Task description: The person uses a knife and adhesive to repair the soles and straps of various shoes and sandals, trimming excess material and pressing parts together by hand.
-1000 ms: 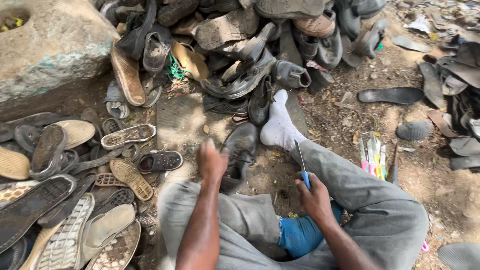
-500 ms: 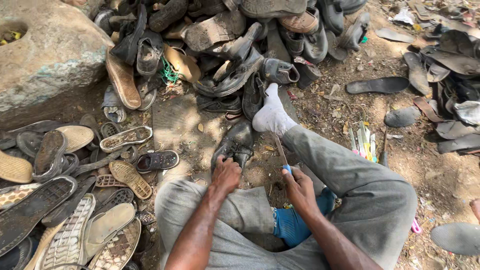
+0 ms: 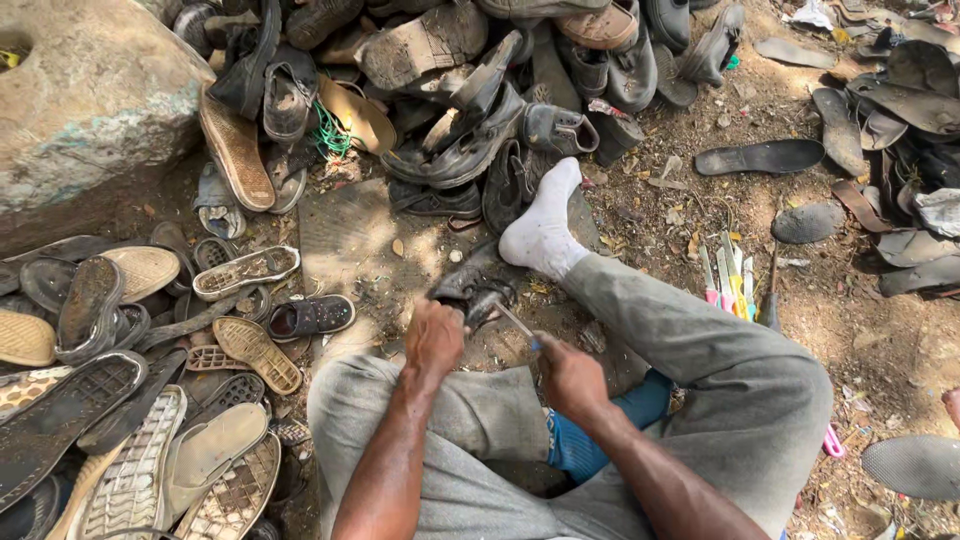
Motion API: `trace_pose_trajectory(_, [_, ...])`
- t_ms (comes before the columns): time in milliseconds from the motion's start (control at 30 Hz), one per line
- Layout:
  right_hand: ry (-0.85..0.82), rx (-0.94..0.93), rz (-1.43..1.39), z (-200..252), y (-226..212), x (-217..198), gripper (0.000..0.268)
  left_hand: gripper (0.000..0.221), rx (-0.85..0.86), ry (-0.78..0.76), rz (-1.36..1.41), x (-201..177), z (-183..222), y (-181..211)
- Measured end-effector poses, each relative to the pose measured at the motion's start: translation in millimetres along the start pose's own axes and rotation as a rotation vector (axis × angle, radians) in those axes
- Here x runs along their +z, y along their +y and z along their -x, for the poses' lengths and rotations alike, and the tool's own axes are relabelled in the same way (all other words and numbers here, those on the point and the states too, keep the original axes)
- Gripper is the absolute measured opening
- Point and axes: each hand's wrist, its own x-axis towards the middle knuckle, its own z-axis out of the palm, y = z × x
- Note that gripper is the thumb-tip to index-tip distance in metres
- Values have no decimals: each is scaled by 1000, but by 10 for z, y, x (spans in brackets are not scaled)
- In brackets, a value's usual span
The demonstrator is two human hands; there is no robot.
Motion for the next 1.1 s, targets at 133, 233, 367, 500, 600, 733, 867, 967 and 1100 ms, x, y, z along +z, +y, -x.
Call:
trace_pose_trajectory(133, [-224,67,73,-180,-324,21,39,20,499,190,-495,52,95,-11])
trace_pose_trajectory(233, [-399,98,141,-433,-450,152,44,26,394,17,-524,153,59,-31])
trace_pose_trajectory(367, [-432,17,189,-674,-486,411,44,19,557,189,-521,177,97,-109])
trace_pose_trajectory(500, [-379,41,148,-413,-438,348,55,23,461,227,-331,134,122,-48])
trace_pose_trajectory(600, [-413,117,154,-57,-349,123,50,13,450,301,-246,101,76,-20])
trace_pose_trajectory(733, [-367,130,111,-182,-365,290,38,15,462,316,-242,44,130,91])
trace_pose_trajectory(867, [-314,25,75,-294,-402,614,38,8,523,311,-183,27,317,78])
trace_pose_trajectory(967, [-335,54,78,-383,-301,594,40,9,514,343,-197,-20,131,78])
trace_pose_trajectory(1100, [-397,139,49,1,-287,361,51,3,330,343,-131,114,249,123])
